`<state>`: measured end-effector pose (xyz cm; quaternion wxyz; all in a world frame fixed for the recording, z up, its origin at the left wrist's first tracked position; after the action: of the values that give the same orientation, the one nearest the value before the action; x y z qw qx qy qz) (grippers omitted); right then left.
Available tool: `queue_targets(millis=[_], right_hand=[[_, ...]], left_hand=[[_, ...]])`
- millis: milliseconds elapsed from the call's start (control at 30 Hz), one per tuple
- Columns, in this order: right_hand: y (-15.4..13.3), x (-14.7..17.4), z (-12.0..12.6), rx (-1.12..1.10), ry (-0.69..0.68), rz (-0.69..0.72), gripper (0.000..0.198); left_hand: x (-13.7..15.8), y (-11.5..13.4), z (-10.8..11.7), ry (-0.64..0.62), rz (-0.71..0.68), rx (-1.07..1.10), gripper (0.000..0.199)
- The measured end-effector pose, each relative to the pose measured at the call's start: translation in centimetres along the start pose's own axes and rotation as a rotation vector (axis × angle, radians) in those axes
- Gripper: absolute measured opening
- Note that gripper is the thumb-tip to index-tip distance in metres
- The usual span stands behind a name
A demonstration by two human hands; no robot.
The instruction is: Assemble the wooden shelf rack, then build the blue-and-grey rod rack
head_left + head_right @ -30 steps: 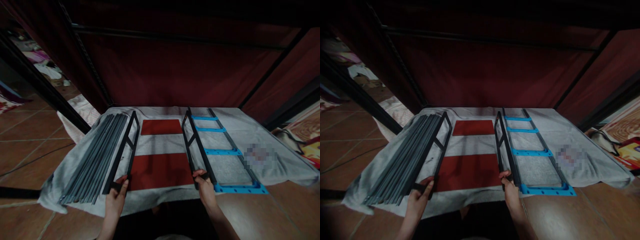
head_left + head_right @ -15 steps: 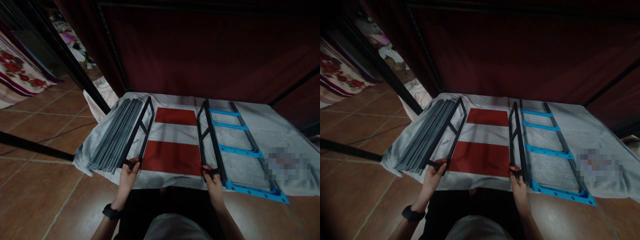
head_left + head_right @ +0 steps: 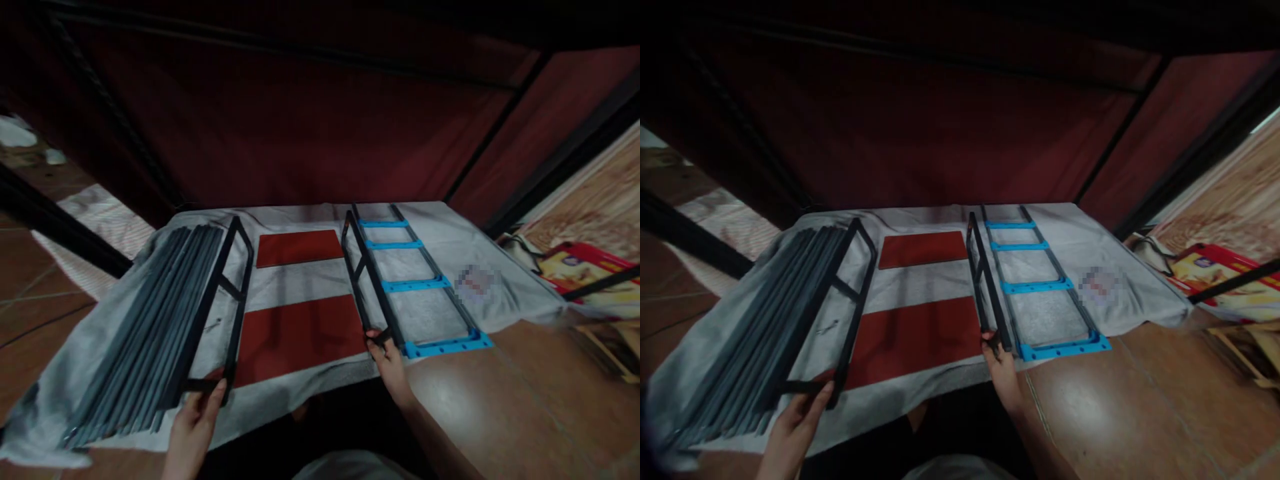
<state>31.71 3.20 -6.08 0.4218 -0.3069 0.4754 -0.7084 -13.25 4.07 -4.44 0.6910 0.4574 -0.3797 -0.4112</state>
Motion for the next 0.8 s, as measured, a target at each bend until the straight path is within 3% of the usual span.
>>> queue_targets(millis=[233,567,800], right_hand=[[-1.9,0.0,0.1,-0.070,-0.025,-0.004,0.039],[-0.7,-0.1,0.3,0.015,-0.048,0.038,0.038],[0.3,0.0,0.8,0.214,-0.064,0.117,0.042]], left_hand=[[-0.6,-1.1,0.5,0.033,0.038,-0.112,0.059],[-0.8,-2.3,0.7,0.015,0.005,-0.068,0.060],[-0.3,-2.1,0.3,0.010,-0.016,0.003,0.057]])
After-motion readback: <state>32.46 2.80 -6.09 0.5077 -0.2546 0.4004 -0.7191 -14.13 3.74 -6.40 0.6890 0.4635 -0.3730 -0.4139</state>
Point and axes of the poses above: each hand's wrist, its own x-axis away from the middle knuckle, its own z-axis out of the back of the hand, y = z × x, the point moved 7 cm from there along -x, towards the middle knuckle, and after that the axes turned 11 degrees about x, right-handed, at the moved point
